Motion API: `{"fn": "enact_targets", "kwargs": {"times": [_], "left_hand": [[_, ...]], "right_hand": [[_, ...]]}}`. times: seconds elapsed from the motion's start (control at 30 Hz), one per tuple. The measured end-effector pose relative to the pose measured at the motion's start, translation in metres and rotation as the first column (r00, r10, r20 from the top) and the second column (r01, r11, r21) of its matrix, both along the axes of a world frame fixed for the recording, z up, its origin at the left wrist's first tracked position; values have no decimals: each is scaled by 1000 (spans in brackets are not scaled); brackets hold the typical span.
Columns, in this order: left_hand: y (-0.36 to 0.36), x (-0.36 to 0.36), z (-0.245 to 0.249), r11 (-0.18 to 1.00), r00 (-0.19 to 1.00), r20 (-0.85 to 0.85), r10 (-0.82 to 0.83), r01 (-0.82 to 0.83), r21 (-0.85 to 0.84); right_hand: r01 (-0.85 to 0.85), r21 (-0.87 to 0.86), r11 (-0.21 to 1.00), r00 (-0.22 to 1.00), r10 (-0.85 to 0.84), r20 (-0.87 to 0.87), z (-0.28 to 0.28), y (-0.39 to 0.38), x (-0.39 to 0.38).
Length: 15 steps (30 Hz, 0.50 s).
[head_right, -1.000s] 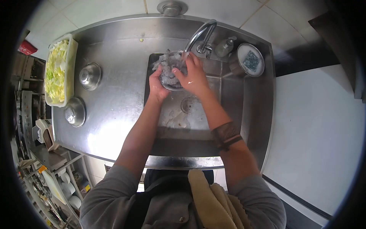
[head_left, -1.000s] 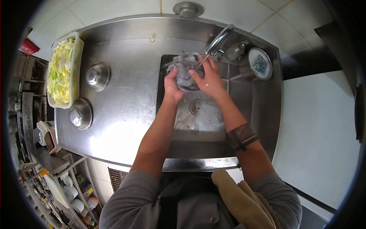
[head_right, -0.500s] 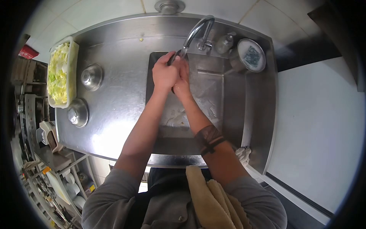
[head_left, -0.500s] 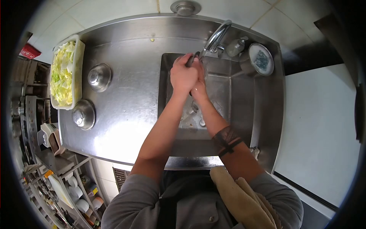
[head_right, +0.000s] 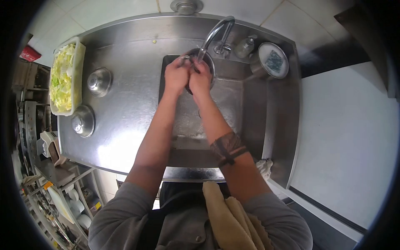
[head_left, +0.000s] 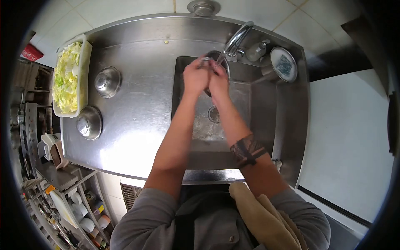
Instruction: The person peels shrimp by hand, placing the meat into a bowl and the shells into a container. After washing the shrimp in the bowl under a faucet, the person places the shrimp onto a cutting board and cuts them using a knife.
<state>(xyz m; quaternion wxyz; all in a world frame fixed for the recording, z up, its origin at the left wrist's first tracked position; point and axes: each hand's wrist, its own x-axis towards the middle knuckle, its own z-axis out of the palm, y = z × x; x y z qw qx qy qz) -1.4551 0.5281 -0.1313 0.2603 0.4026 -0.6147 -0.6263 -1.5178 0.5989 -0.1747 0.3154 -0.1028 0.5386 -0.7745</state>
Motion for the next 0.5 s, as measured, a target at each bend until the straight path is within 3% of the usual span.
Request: {"fn": "enact_targets", "kwargs": {"times": [0.03, 0.07, 0.1, 0.17, 0.2, 0.27, 0.33, 0.4, 0.43, 0.5], "left_hand": [[-7, 5, -32, 964, 973, -223, 63, -2, 265], [-10, 5, -62, 862, 893, -410, 183, 55, 504], [-7, 7, -67, 861, 891, -413, 190, 51, 507], [3, 14, -75, 683, 838, -413, 358, 67, 727], [6, 13, -82, 679, 836, -410, 365, 63, 731], [10, 3, -100, 698, 789, -493, 368, 116, 707], [15, -5, -97, 699, 797, -468, 383, 82, 710], [17, -12, -91, 667, 779, -480, 402, 110, 737], [14, -18, -95, 699, 760, -531, 374, 145, 700], [16, -29, -83, 640, 737, -497, 458, 115, 760]], "right_hand": [[53, 334, 941, 929, 76, -362, -1, -1, -11], [51, 336, 941, 927, 81, -366, 7, -3, -16], [36, 297, 954, 953, 57, -297, 23, -7, -18], [3, 228, 974, 967, 55, -247, 19, -17, -32], [-2, 234, 972, 967, 62, -246, 22, -20, -35], [-97, 52, 994, 994, 94, 56, 40, -25, -38], [-111, 74, 991, 990, 103, 100, 47, -26, -40], [-270, 167, 948, 958, 247, 149, 57, -21, -43], [-271, 167, 948, 958, 248, 146, 70, -20, -38], [-275, 495, 824, 928, 363, -87, 92, -8, -21]]}}
